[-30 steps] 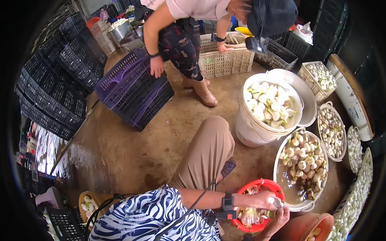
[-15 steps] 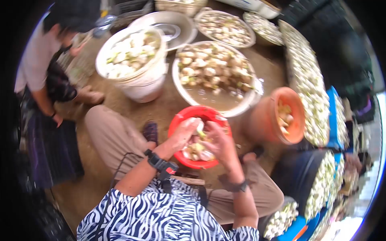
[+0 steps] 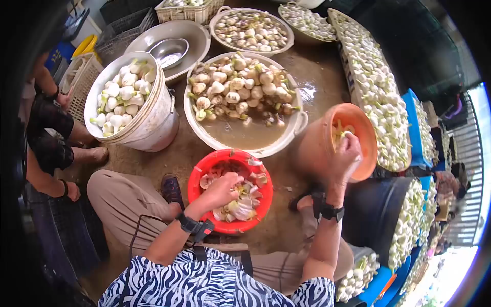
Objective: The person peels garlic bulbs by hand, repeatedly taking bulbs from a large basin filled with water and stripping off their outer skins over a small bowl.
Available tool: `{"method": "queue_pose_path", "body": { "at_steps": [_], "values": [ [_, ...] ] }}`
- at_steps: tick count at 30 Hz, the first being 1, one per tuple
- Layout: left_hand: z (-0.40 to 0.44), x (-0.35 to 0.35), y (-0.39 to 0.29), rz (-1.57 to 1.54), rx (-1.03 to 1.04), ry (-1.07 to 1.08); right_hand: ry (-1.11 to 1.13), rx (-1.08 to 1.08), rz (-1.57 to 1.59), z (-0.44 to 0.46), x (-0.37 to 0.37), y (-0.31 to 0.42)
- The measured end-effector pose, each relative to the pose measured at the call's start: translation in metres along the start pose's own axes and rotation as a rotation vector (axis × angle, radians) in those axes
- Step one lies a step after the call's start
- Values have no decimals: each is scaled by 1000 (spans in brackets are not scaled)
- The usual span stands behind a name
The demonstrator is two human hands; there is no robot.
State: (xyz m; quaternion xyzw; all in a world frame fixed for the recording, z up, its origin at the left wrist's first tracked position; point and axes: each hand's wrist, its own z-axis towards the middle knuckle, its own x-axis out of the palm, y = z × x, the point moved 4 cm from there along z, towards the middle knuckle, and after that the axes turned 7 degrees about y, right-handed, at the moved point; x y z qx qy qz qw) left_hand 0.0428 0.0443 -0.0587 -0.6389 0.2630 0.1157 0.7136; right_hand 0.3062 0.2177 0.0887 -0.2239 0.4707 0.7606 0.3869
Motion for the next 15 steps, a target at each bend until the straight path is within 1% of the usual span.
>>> {"method": "queue_pose_path", "body": {
  "at_steps": [1, 2, 3, 4, 5, 6, 7, 9, 10, 11, 12, 13, 14, 15],
  "values": [
    [3, 2, 4, -12, -64, 44, 58, -64, -79, 3, 16, 26],
    [7, 2, 8, -22, -128, 95, 291, -230, -239, 2, 54, 37],
    [12, 1, 8, -14, -136, 96, 471, -72, 203, 1, 99, 27],
    [16, -1, 10, -58, -176, 74, 621, -88, 262, 0, 170, -2],
    [21, -6, 12, -101, -214, 56, 783, -13, 243, -6, 231, -17],
    [26, -10, 11, -125, -262, 82, 857, -168, -22, -8, 266, -7],
    [30, -11, 13, -114, -277, 70, 722, -392, 52, -16, 312, -24],
    [33, -14, 22, -204, -304, 48, 952, -265, -87, -31, 372, -29],
    [35, -14, 27, -252, -320, 42, 967, -277, -60, -33, 385, -27],
    [36, -19, 34, -243, -336, 34, 1046, -255, -40, -33, 395, -31],
    [39, -24, 35, -257, -289, -40, 1125, -223, -35, -34, 399, -38],
    [42, -25, 32, -284, -240, -107, 1136, -212, -46, -31, 392, -38],
    [43, -26, 36, -417, -327, -94, 1157, -186, -33, -23, 383, -40],
    [47, -29, 38, -397, -295, -141, 1173, -163, -21, -16, 367, -38]
  ]
}}
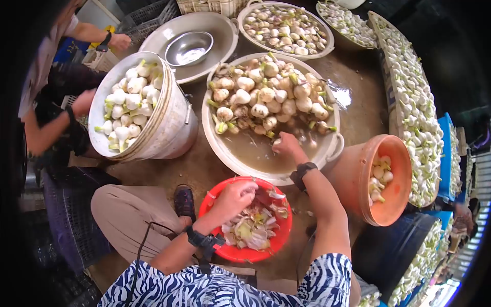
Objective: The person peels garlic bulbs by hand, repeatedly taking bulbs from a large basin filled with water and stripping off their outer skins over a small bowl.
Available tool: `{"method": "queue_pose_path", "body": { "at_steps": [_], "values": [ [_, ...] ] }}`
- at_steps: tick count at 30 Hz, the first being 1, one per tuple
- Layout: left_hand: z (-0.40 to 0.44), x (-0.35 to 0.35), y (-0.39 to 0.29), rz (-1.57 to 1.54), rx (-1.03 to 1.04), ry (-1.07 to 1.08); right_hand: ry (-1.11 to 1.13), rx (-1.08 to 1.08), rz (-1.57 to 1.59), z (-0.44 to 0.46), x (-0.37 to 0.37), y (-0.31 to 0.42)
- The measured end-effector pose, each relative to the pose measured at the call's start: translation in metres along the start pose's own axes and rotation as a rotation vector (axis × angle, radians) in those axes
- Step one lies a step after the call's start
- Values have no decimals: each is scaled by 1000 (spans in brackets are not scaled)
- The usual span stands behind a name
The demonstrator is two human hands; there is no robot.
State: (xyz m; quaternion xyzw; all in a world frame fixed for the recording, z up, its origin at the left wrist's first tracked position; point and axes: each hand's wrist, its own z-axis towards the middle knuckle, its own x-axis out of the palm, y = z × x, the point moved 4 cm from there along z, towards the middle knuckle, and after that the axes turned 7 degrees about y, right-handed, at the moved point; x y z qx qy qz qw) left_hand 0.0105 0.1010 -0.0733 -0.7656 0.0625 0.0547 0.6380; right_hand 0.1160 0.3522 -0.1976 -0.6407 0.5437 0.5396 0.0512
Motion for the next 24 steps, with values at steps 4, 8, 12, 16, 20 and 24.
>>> {"method": "queue_pose_path", "body": {
  "at_steps": [4, 8, 12, 16, 20, 24],
  "values": [
    [22, 4, -6, 92, 88, -227, 175, 110, 685, -84, -32, 39],
    [29, 19, -3, -310, 70, -88, 236, -70, 1061, -186, -36, 119],
    [-15, 13, -44, -937, 17, 62, -169, -158, 963, -236, -37, 139],
    [-42, 10, -58, -874, 107, 70, -357, -215, 637, -271, -40, 171],
    [-64, 9, -65, -762, 115, 47, -387, -262, 496, -291, -38, 187],
    [-78, 8, -66, -748, 133, 35, -473, -367, 196, -307, -35, 207]
  ]
}}
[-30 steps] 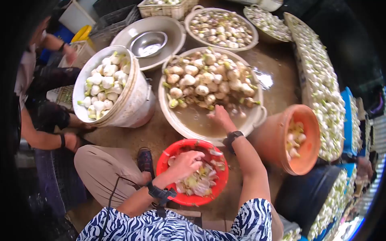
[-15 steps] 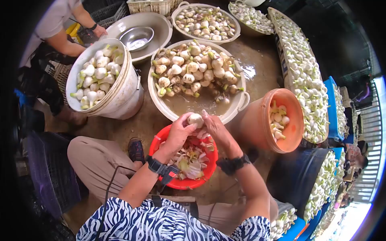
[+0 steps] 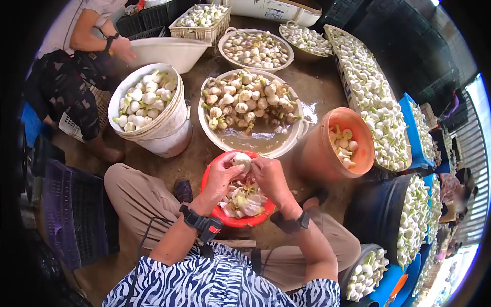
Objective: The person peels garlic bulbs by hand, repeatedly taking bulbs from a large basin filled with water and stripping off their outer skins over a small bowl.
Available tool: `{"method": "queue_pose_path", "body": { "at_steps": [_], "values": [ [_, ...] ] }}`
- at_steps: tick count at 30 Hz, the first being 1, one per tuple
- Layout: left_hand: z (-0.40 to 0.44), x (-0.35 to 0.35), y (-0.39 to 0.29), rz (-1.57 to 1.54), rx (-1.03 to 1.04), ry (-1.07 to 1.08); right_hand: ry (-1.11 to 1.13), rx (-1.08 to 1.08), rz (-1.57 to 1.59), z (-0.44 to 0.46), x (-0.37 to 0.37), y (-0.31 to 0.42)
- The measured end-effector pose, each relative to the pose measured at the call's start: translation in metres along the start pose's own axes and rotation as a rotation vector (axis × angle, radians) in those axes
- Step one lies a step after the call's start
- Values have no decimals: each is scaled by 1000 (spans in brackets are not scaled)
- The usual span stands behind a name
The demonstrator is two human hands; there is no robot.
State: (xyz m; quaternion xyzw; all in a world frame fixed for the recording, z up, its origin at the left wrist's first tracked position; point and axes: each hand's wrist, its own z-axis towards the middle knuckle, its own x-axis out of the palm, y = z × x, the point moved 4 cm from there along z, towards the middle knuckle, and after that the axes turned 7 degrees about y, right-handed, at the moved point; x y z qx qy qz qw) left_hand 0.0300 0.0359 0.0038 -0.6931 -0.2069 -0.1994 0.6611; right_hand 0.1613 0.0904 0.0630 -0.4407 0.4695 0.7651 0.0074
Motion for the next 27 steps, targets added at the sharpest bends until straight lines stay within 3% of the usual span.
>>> {"method": "queue_pose_path", "body": {
  "at_steps": [4, 8, 14, 19, 20, 22, 24, 26, 27],
  "values": [
    [-13, 0, -9, -36, 20, -11, 17, 52, 329, -6, 6, 2],
    [-17, 5, -13, 15, 26, -20, -13, 79, 279, -9, 3, 14],
    [-22, 6, -16, 91, 8, 21, -87, 14, -43, -12, 10, 8],
    [-34, -3, -28, -82, -144, 209, -165, 160, -11, -9, 1, -12],
    [-35, -8, -27, -81, -147, 207, -172, 180, -208, -8, 2, -33],
    [-38, -16, -30, -301, -125, 228, 88, 260, -533, -13, 13, -61],
    [-35, -19, -31, -380, -99, 219, 168, 236, -489, -18, 15, -57],
    [-33, -23, -23, -474, -143, 197, -79, -10, -32, -17, 1, -8],
    [-31, -22, -18, -465, -155, 179, -5, 22, 161, -14, 1, 11]
  ]
}}
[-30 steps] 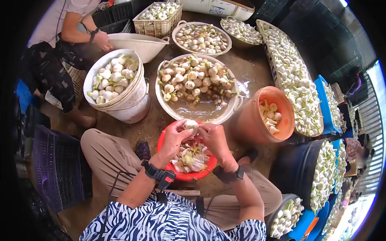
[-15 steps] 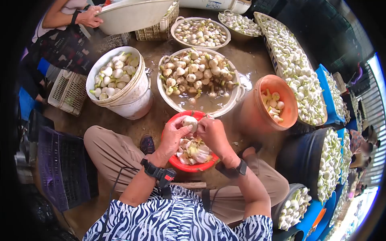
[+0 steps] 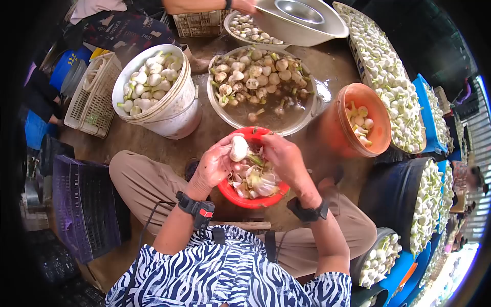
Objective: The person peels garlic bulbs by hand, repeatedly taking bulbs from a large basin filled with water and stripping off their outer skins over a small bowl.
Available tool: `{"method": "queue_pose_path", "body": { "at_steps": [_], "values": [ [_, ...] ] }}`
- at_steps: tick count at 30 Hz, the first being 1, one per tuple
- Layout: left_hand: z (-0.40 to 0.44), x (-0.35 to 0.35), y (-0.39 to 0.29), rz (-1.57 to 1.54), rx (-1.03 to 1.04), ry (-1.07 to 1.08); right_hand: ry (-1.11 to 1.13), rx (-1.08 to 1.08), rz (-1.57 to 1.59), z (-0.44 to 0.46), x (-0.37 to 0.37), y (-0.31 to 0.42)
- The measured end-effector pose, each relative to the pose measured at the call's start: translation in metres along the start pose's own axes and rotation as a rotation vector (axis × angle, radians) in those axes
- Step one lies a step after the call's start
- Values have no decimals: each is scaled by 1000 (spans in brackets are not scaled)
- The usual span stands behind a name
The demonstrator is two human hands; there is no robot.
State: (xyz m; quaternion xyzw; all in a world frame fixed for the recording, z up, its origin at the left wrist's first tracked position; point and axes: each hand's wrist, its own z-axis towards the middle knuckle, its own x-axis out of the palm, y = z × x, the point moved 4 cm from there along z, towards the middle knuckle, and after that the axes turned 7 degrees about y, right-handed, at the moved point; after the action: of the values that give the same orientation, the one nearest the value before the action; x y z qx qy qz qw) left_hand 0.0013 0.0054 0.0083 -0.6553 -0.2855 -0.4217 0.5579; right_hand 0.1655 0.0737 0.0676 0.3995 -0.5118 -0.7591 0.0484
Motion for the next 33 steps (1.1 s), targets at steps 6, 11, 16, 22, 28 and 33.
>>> {"method": "queue_pose_path", "body": {
  "at_steps": [6, 11, 16, 22, 28, 33],
  "values": [
    [6, 9, 4, 118, 7, -54, 27, -158, -210, 2, 22, 20],
    [7, 8, 4, 259, -31, -78, -81, -138, -358, 2, 29, 16],
    [10, 10, 4, 278, 62, 33, -22, 289, 357, 9, 23, -26],
    [18, 4, 5, 630, 79, -61, -3, 132, 280, -4, 31, -40],
    [11, 16, 3, 236, 15, 9, 20, 331, 679, -3, 33, -37],
    [13, 2, 10, 265, -125, -133, -115, 280, 573, -8, 27, -42]
  ]
}}
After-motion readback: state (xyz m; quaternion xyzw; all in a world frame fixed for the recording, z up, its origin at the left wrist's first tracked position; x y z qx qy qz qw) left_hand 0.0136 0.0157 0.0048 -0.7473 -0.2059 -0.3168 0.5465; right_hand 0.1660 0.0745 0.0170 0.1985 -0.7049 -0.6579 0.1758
